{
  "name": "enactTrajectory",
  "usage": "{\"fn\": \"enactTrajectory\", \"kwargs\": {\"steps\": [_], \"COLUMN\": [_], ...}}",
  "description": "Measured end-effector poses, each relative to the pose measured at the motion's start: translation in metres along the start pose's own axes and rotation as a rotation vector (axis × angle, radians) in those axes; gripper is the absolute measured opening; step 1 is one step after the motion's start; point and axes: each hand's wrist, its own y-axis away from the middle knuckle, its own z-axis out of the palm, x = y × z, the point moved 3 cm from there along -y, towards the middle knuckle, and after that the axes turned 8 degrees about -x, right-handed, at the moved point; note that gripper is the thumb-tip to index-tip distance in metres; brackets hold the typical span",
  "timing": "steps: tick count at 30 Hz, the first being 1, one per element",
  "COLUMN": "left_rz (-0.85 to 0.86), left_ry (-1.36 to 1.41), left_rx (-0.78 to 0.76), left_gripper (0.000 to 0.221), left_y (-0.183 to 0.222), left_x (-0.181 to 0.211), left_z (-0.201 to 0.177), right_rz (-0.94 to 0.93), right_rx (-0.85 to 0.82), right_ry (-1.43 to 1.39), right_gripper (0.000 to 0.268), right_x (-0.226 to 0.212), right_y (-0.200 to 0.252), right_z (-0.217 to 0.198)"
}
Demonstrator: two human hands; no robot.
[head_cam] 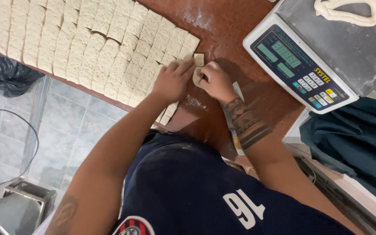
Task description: Cutting dough into small pieces and checking the oven in a bakery
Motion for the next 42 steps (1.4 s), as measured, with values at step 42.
{"fn": "enactTrajectory", "kwargs": {"steps": [42], "left_rz": [-0.047], "left_ry": [0.301], "left_rx": [-0.120], "left_gripper": [0.058], "left_y": [0.177], "left_x": [0.002], "left_z": [0.028], "right_rz": [0.185], "right_rx": [-0.211], "right_ry": [0.205], "right_gripper": [0.044], "right_x": [-0.082], "right_y": [0.023], "right_z": [0.059]}}
